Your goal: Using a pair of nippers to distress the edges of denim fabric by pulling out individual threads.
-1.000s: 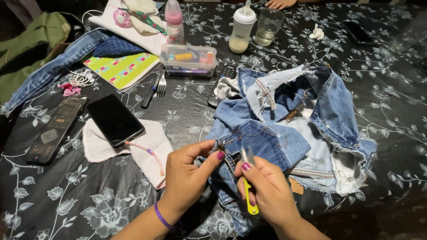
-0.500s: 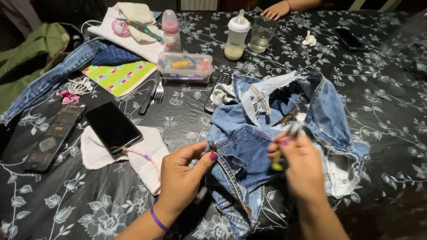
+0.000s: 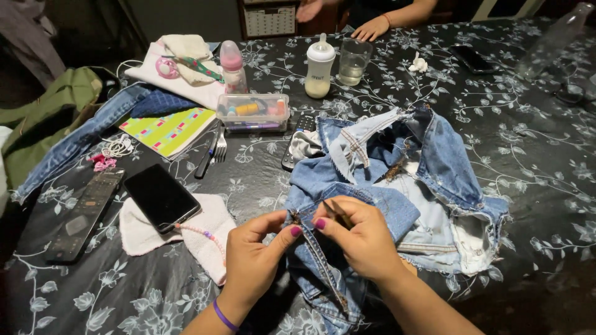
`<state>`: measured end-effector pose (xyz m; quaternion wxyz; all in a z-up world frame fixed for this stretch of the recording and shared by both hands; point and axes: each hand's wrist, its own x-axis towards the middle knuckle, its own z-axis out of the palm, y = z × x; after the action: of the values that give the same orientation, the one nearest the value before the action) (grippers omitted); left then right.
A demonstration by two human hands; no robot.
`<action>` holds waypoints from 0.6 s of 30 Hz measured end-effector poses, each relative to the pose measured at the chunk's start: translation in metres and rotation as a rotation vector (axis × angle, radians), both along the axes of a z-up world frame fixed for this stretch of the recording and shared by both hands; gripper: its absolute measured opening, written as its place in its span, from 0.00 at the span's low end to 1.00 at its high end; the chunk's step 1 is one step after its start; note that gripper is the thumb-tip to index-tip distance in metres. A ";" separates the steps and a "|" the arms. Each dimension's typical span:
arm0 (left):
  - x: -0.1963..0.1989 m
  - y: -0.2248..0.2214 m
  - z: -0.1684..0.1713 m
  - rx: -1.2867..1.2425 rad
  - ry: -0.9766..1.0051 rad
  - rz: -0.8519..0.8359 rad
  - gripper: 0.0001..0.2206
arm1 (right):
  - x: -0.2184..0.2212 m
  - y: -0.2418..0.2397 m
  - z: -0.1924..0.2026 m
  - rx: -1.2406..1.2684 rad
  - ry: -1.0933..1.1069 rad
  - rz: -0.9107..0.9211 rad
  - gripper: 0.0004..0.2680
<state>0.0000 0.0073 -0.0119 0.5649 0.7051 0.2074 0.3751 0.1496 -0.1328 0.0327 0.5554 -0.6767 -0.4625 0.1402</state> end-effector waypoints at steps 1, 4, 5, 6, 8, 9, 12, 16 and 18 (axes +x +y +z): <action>0.000 0.000 0.001 -0.002 -0.001 0.000 0.12 | 0.001 0.000 -0.003 -0.002 -0.001 0.000 0.06; 0.000 -0.003 0.004 0.014 0.011 -0.026 0.11 | 0.002 -0.001 -0.012 0.137 0.273 0.089 0.05; -0.001 -0.003 0.006 0.031 0.007 -0.042 0.10 | 0.001 0.000 -0.014 0.187 0.515 0.158 0.05; -0.001 -0.003 0.008 0.049 0.003 -0.057 0.09 | 0.000 0.001 -0.016 0.236 0.757 0.226 0.05; -0.001 -0.003 0.007 0.086 -0.019 -0.074 0.07 | 0.003 0.003 -0.021 0.264 0.856 0.232 0.04; -0.002 -0.002 0.007 0.122 -0.041 -0.089 0.06 | 0.004 0.004 -0.023 0.292 0.955 0.240 0.03; -0.002 -0.001 0.004 0.218 -0.046 -0.059 0.05 | 0.006 0.003 -0.030 0.292 1.061 0.360 0.04; 0.001 0.005 -0.002 0.255 -0.035 0.000 0.06 | 0.011 -0.006 -0.020 0.232 0.955 0.308 0.05; 0.001 0.007 0.001 0.247 -0.019 0.054 0.04 | 0.021 -0.015 -0.023 0.219 0.938 0.272 0.05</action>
<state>0.0009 0.0141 -0.0112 0.4655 0.7599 0.1731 0.4194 0.1701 -0.1483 0.0094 0.7481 -0.4121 -0.2591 0.4511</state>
